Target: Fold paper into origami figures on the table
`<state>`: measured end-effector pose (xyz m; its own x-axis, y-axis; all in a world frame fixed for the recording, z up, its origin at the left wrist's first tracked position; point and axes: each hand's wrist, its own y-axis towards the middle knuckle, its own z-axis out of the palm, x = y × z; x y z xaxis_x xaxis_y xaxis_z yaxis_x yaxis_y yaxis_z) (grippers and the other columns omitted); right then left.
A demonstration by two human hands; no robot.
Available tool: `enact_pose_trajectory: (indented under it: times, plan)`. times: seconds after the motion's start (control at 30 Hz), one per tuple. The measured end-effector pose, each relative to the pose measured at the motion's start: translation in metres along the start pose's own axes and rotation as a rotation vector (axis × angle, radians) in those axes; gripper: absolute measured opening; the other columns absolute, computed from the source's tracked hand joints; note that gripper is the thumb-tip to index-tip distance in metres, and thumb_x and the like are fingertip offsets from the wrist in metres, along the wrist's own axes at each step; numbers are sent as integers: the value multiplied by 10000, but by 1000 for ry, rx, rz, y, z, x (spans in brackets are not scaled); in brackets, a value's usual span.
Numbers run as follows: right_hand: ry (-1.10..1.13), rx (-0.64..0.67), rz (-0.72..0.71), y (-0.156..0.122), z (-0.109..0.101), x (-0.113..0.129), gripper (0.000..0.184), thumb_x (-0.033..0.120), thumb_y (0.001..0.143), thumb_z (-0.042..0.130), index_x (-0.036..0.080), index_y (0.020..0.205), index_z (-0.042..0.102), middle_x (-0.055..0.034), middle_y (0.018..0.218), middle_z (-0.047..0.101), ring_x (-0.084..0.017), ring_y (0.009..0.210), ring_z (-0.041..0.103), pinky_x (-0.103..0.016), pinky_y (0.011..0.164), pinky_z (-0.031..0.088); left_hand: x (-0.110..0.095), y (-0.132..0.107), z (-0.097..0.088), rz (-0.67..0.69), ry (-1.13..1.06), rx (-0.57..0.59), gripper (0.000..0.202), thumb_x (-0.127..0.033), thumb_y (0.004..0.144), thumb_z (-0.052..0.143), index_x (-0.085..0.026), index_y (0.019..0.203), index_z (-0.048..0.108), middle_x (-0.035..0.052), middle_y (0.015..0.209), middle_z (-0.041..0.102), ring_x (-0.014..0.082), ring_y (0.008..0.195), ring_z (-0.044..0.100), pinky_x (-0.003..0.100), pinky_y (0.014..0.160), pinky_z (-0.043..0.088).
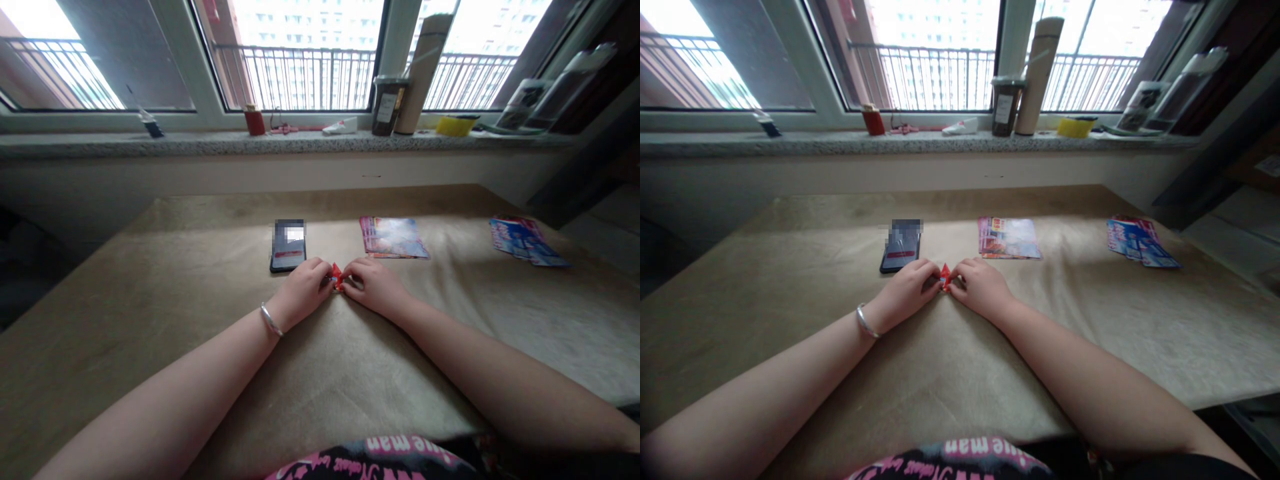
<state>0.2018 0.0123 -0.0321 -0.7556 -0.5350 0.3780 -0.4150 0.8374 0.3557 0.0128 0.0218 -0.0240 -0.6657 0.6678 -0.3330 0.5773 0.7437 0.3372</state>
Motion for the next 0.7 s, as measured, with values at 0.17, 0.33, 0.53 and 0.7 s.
enact_pose_trajectory:
  times: [0.17, 0.33, 0.53, 0.7]
  plan:
    - [-22, -10, -48, 0, 0, -1, 135, 274, 816, 579, 203, 817, 694, -29, 925, 688, -166, 852, 577, -291, 792, 442, -1, -2, -3, 67, 14, -8, 52, -165, 850, 513, -138, 855, 557, 79, 907, 585, 172, 853, 558, 291, 789, 485]
    - [-46, -5, -71, 0, 0, -1, 153, 287, 827, 584, 215, 818, 718, -17, 910, 707, -164, 857, 585, -296, 817, 442, -1, -6, -6, 120, 77, 17, 102, -183, 867, 494, -136, 881, 584, 92, 949, 608, 181, 881, 581, 308, 818, 498]
    - [-60, 7, -66, -1, -2, 0, 167, 300, 835, 580, 221, 821, 727, -16, 908, 712, -172, 856, 583, -306, 814, 441, -4, -6, -8, 137, 124, 33, 135, -195, 873, 498, -139, 859, 620, 87, 933, 629, 182, 887, 587, 315, 828, 501]
    - [-55, 16, -68, 0, -1, -1, 166, 303, 838, 576, 218, 823, 718, -34, 910, 706, -180, 860, 582, -325, 819, 437, -1, -8, -12, 166, 136, 106, 154, -166, 874, 485, -135, 916, 630, 95, 957, 637, 188, 914, 588, 328, 852, 495]
